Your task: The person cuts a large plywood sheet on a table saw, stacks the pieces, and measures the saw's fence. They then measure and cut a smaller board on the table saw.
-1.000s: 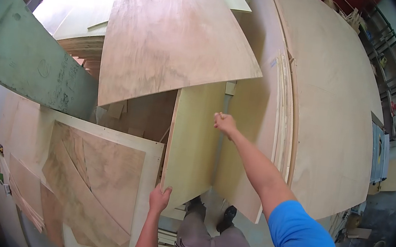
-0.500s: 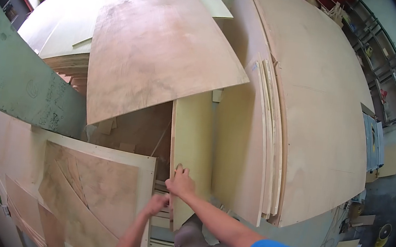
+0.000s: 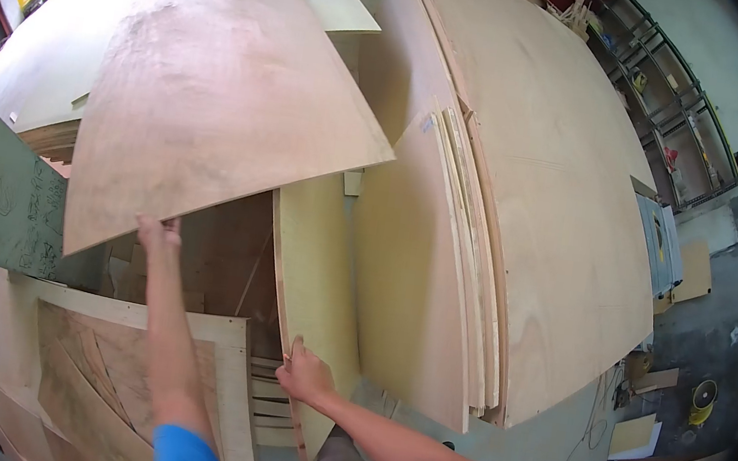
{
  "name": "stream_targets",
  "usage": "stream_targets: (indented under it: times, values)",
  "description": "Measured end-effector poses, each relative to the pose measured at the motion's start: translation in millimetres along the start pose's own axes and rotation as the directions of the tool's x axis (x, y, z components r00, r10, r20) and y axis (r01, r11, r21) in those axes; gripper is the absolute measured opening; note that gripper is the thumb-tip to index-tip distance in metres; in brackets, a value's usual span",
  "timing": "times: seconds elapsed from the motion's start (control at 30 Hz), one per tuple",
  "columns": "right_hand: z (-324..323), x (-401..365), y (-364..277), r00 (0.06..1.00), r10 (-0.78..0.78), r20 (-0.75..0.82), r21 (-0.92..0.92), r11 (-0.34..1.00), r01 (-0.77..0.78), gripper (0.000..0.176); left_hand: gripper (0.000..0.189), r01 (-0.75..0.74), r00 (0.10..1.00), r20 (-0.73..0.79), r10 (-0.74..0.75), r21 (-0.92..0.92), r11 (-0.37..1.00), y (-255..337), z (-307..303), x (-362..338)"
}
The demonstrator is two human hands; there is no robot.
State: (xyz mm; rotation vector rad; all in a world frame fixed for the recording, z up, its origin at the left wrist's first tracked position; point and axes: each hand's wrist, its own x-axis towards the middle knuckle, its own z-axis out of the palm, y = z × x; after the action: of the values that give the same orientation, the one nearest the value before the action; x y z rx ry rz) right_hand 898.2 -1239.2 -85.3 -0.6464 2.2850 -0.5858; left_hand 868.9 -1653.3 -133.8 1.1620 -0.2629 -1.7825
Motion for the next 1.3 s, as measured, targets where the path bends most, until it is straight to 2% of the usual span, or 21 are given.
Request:
stream_targets:
  times: [0.1, 0.17, 0.23, 0.3, 0.37, 0.47, 0.5, 0.53, 0.6, 0.7, 0.77, 0.8, 0.83, 0.9, 1.0, 1.03, 1.07, 1.1, 1.17, 1.2, 1.3]
  values:
    - [-24.7, -9.2, 21.5, 0.997, -0.013, -0.075, 0.021, 1.0, 0.014, 0.065, 0.047, -0.13, 0.972, -0.194, 0.13, 0.008, 0.991, 60.9, -33.3, 51.3]
    - [-49.6, -13.3, 40.2, 0.989, -0.026, -0.143, 0.006, 1.0, 0.028, 0.051, 0.055, -0.096, 0.992, -0.088, 0.087, -0.101, 0.99, 85.1, -80.3, 98.7]
    - [-73.6, -21.0, 56.4, 0.983, -0.036, -0.179, -0.036, 0.999, 0.03, 0.036, 0.066, -0.107, 0.992, -0.052, 0.112, 0.086, 0.99, 82.6, -99.1, 73.6]
    - [-96.0, -27.2, 78.0, 0.982, 0.015, -0.186, -0.071, 0.997, -0.028, 0.043, 0.084, -0.072, 0.997, 0.042, 0.062, 0.279, 0.958, 68.9, -119.1, 31.2]
    - [-110.9, -32.3, 103.0, 0.948, 0.023, -0.318, -0.149, 0.986, -0.074, 0.033, 0.069, -0.024, 0.993, 0.114, -0.021, 0.382, 0.924, 25.3, -142.3, -15.5]
    - [-139.3, -28.1, 120.1, 0.911, 0.168, -0.376, -0.19, 0.948, -0.254, 0.032, 0.034, 0.097, 0.96, 0.175, -0.219, 0.529, 0.843, -65.5, -170.4, -121.0]
    - [-146.9, -23.6, 120.1, 0.913, 0.213, -0.347, -0.201, 0.934, -0.294, 0.034, 0.03, 0.115, 0.91, 0.281, -0.305, 0.536, 0.836, -105.6, -203.2, -139.5]
    - [-157.0, -19.9, 121.0, 0.912, 0.259, -0.319, -0.215, 0.917, -0.336, 0.035, 0.029, 0.282, 0.899, 0.118, -0.423, 0.583, 0.762, -134.8, -210.8, -187.9]
    - [-175.5, -13.9, 124.1, 0.917, 0.278, -0.287, -0.254, 0.901, -0.353, 0.039, 0.034, 0.366, 0.743, 0.12, -0.659, 0.75, 0.55, -186.5, -239.9, -260.6]
    - [-203.8, -9.5, 121.1, 0.949, 0.187, -0.254, -0.324, 0.908, -0.265, 0.04, 0.039, 0.334, 0.621, -0.089, -0.779, 0.929, 0.16, -242.8, -282.4, -347.6]
    - [-231.2, -7.8, 112.3, 0.963, 0.135, -0.233, -0.358, 0.909, -0.214, 0.037, 0.048, 0.312, 0.561, -0.084, -0.824, 0.943, 0.115, -261.6, -301.5, -375.8]
    - [-248.9, -12.7, 97.3, 0.97, 0.182, -0.159, -0.248, 0.944, -0.217, 0.036, 0.053, 0.266, 0.569, -0.022, -0.822, 0.951, 0.158, -283.2, -326.1, -374.8]
    - [-256.2, -10.8, 95.3, 0.966, 0.15, -0.212, -0.226, 0.954, -0.198, 0.035, 0.058, 0.219, 0.574, 0.042, -0.818, 0.954, 0.203, -303.4, -351.7, -373.2]
    - [-270.9, -8.2, 91.2, 0.965, 0.029, -0.261, -0.253, 0.963, -0.097, 0.034, 0.068, 0.34, 0.6, -0.112, -0.793, 0.932, 0.126, -324.1, -360.5, -376.3]
    - [-301.8, -9.9, 63.3, 0.97, -0.003, -0.243, -0.196, 0.98, -0.046, 0.038, 0.077, 0.197, 0.681, -0.146, -0.717, 0.98, -0.012, -377.8, -407.0, -358.7]
    - [-307.6, -8.8, 60.7, 0.966, -0.029, -0.256, -0.169, 0.985, -0.015, 0.039, 0.077, 0.398, 0.609, -0.25, -0.753, 0.917, 0.018, -376.2, -397.2, -369.3]
    - [-310.2, -8.3, 62.0, 0.962, -0.05, -0.269, -0.139, 0.99, 0.012, 0.042, 0.078, 0.689, 0.452, -0.357, -0.818, 0.721, 0.066, -371.1, -372.7, -393.6]
    - [-313.2, -4.3, 63.2, 0.967, -0.018, -0.253, -0.126, 0.992, -0.014, 0.042, 0.078, 0.851, 0.329, -0.4, -0.855, 0.518, 0.085, -367.3, -351.5, -413.4]
    - [-320.2, 3.5, 62.3, 0.973, 0.028, -0.228, -0.093, 0.994, -0.05, 0.042, 0.079, 0.957, 0.263, -0.347, -0.9, 0.211, 0.198, -372.2, -326.0, -447.0]
    - [-321.3, 4.6, 63.9, 0.969, -0.031, -0.247, -0.111, 0.994, 0.003, 0.045, 0.078, 0.951, 0.309, -0.167, -0.936, 0.063, 0.303, -385.8, -326.0, -449.1]
    - [-335.2, -17.6, 63.9, 0.951, -0.167, -0.26, -0.021, 0.986, 0.167, 0.041, 0.066, 0.953, 0.28, -0.059, -0.958, -0.107, 0.285, -394.4, -316.1, -456.8]
